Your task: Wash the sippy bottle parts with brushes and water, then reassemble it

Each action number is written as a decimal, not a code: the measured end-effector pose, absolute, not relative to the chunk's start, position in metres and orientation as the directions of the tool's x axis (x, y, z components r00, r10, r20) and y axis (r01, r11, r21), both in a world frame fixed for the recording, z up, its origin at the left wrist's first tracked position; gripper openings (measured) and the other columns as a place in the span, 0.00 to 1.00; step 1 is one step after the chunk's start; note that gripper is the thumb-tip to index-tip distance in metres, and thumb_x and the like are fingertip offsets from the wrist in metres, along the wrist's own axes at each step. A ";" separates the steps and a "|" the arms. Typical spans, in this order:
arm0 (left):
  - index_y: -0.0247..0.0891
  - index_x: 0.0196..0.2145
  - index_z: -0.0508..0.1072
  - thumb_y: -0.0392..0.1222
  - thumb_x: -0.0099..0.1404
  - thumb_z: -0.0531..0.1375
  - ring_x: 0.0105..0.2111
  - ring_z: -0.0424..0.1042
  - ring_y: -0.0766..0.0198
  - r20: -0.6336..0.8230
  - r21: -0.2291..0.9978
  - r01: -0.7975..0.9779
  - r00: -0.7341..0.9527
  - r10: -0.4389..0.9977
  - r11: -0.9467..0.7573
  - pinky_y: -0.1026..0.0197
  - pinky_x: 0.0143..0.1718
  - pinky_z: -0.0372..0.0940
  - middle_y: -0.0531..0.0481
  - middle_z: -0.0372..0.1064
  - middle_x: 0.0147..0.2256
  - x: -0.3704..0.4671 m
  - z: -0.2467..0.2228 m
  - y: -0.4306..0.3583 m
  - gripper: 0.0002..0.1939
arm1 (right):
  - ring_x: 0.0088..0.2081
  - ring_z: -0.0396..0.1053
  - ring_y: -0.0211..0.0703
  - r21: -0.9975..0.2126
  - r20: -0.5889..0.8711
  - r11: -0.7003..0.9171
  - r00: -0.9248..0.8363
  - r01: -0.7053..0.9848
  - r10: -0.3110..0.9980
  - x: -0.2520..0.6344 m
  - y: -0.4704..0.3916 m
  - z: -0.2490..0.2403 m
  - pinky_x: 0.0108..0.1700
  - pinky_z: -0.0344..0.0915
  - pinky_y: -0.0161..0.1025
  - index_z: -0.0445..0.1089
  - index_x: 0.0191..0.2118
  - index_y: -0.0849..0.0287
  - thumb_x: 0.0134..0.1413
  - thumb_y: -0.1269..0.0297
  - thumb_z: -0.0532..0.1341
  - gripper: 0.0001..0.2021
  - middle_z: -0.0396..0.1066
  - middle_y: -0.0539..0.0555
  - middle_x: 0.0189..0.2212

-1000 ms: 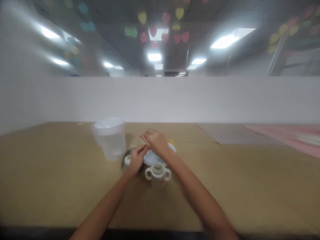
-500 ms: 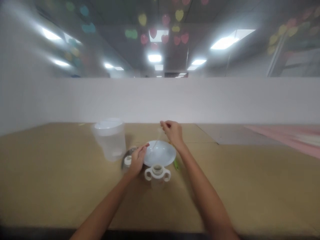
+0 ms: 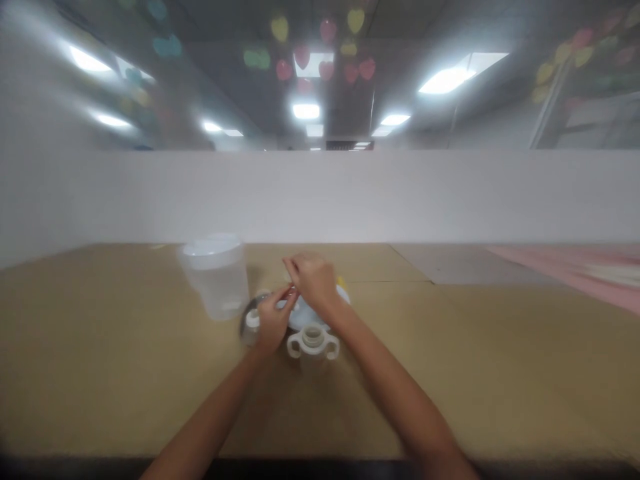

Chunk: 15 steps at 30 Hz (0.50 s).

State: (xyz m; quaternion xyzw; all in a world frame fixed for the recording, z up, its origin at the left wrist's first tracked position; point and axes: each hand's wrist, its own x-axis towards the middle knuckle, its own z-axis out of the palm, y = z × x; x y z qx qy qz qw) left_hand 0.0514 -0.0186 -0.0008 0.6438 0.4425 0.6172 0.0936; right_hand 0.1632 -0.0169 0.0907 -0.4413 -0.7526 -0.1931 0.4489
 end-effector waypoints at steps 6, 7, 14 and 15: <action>0.36 0.35 0.75 0.44 0.63 0.52 0.30 0.71 0.63 0.713 0.642 0.494 -0.105 0.693 -0.586 0.64 0.32 0.63 0.48 0.74 0.31 0.048 0.003 -0.019 0.14 | 0.24 0.64 0.37 -0.036 0.832 0.522 -0.264 0.852 0.488 0.159 -0.025 0.089 0.27 0.47 0.35 0.69 0.22 0.60 0.61 0.61 0.50 0.20 0.70 0.54 0.21; 0.36 0.34 0.75 0.44 0.63 0.52 0.29 0.70 0.64 0.702 0.654 0.485 -0.103 0.705 -0.581 0.65 0.30 0.63 0.48 0.74 0.29 0.047 0.004 -0.019 0.13 | 0.24 0.64 0.37 -0.036 0.817 0.524 -0.277 0.851 0.506 0.159 -0.026 0.090 0.27 0.47 0.35 0.69 0.21 0.60 0.60 0.61 0.50 0.19 0.70 0.54 0.21; 0.36 0.28 0.70 0.42 0.62 0.52 0.22 0.66 0.68 0.641 0.736 0.370 -0.109 0.760 -0.568 0.68 0.24 0.59 0.53 0.69 0.23 0.048 0.009 -0.019 0.11 | 0.24 0.65 0.37 -0.069 0.682 0.474 -0.306 0.878 0.665 0.155 -0.037 0.098 0.26 0.44 0.35 0.69 0.21 0.59 0.59 0.60 0.53 0.18 0.72 0.54 0.22; 0.36 0.28 0.70 0.42 0.62 0.52 0.21 0.66 0.68 0.626 0.755 0.339 -0.122 0.770 -0.561 0.68 0.24 0.59 0.53 0.68 0.22 0.048 0.009 -0.019 0.11 | 0.24 0.65 0.38 -0.066 0.667 0.474 -0.314 0.878 0.675 0.154 -0.039 0.099 0.26 0.44 0.35 0.70 0.21 0.59 0.59 0.60 0.53 0.18 0.72 0.54 0.22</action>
